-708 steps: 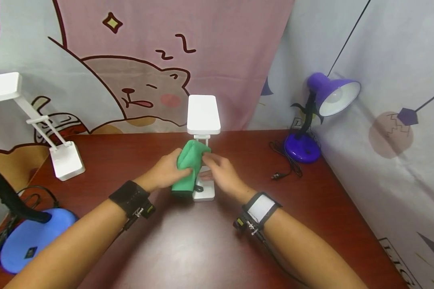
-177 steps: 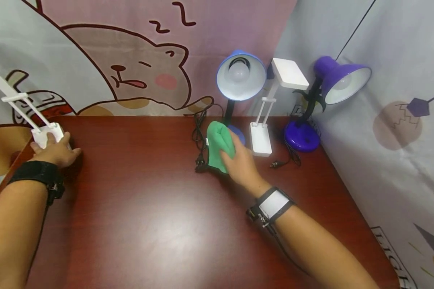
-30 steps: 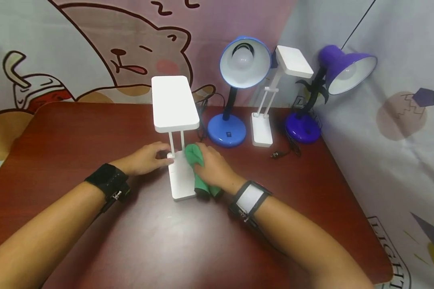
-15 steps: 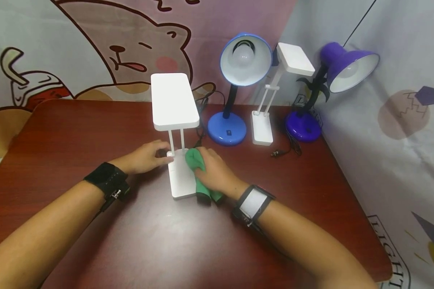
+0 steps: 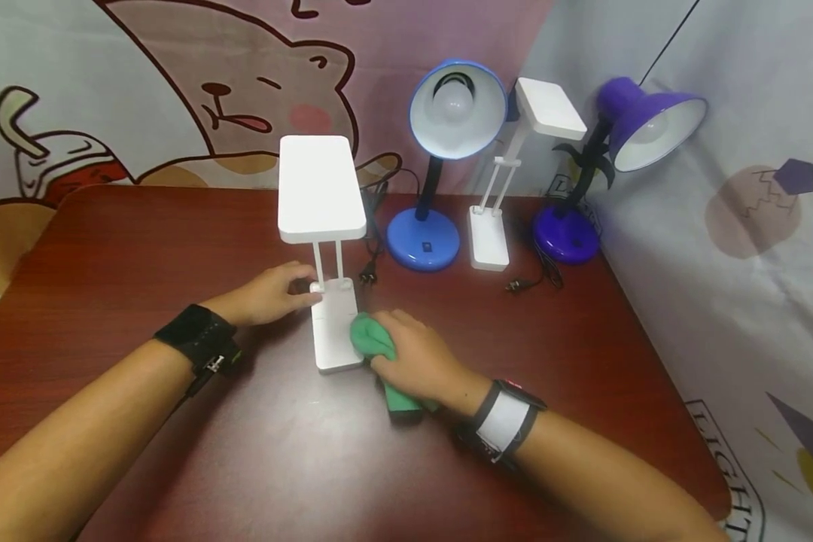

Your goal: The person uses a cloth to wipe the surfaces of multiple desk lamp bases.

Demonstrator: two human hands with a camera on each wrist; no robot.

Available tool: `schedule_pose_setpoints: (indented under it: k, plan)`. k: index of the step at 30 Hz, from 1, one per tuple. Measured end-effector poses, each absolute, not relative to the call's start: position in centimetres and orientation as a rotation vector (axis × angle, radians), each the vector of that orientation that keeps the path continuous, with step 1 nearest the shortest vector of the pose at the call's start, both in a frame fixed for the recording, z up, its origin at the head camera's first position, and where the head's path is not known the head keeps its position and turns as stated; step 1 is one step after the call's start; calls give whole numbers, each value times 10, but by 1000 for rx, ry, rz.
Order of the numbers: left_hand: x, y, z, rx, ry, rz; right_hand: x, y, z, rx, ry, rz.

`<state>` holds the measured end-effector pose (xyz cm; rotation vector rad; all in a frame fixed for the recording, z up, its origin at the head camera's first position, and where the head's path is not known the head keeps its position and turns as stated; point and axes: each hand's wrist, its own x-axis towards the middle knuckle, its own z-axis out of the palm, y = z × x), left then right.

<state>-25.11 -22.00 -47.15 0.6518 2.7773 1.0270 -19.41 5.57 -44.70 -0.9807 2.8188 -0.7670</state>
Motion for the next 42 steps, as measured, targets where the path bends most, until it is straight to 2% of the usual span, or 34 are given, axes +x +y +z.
schedule_pose_setpoints:
  k: [9, 15, 19, 26, 31, 36, 42]
  plan:
    - [-235, -218, -481, 471, 2952, 1186, -209, 29, -431, -841, 2876, -1147]
    - [-205, -202, -442, 538, 2897, 1309, -214, 12, -428, -867, 2763, -1373]
    - [-189, -196, -416, 523, 2800, 1221, -209, 6, -425, -870, 2659, -1507]
    - [-171, -187, -403, 457, 2929, 992, -195, -2, -415, -608, 2235, -1753]
    - [-174, -197, -396, 292, 3022, 872, -203, 4, -422, -845, 2428, -1538]
    - [-187, -219, -385, 93, 3121, 740, -214, 19, -441, -1127, 2761, -969]
    - [-196, -217, -403, 51, 3059, 662, -211, 23, -457, -1253, 2752, -501]
